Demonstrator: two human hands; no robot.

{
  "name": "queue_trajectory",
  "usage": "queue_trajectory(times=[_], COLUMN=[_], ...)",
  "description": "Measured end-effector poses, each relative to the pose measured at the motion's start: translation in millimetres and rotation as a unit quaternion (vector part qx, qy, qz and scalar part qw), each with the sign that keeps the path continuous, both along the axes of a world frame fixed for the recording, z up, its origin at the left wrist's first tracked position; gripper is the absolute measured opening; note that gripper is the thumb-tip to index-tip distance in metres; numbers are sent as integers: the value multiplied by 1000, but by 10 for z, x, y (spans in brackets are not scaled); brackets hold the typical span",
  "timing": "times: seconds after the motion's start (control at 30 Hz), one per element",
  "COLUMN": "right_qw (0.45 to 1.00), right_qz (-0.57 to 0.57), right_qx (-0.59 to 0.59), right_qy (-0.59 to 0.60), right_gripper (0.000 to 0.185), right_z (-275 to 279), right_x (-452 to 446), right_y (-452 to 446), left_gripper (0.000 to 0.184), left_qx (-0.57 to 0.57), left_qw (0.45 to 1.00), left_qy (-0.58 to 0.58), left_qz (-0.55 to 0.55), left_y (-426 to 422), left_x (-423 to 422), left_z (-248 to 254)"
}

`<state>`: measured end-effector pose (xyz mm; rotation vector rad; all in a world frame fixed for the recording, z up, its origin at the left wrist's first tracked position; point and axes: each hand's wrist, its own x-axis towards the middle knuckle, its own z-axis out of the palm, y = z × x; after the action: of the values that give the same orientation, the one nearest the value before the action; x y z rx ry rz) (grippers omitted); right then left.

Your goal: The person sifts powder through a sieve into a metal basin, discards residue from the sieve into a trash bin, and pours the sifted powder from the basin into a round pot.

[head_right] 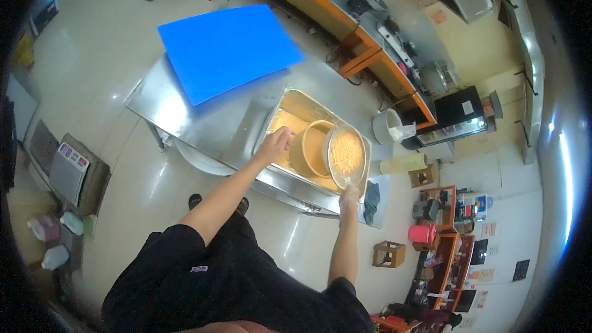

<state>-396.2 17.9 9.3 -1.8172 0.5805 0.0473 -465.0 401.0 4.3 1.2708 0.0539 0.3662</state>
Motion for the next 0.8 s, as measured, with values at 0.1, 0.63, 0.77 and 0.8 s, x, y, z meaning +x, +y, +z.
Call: queue_trajectory(times=[0.1, 0.63, 0.77, 0.8], right_qw=[992, 994, 925, 876], right_qz=[-40, 74, 183, 216], right_qx=[118, -29, -328, -425], right_qy=[-32, 79, -58, -78], right_gripper=[19, 25, 25, 27], right_z=[-703, -136, -1055, -862], right_x=[353, -125, 266, 122], right_y=[-682, 61, -396, -35], left_gripper=[33, 43, 49, 50], left_qx=[15, -13, 30, 55], left_qw=[1000, 988, 960, 950], left_qy=[3, 14, -9, -2], left_qz=[-2, 152, 277, 308], left_y=[4, -66, -445, -615], left_x=[-108, 723, 1226, 1353], left_z=[42, 362, 223, 84])
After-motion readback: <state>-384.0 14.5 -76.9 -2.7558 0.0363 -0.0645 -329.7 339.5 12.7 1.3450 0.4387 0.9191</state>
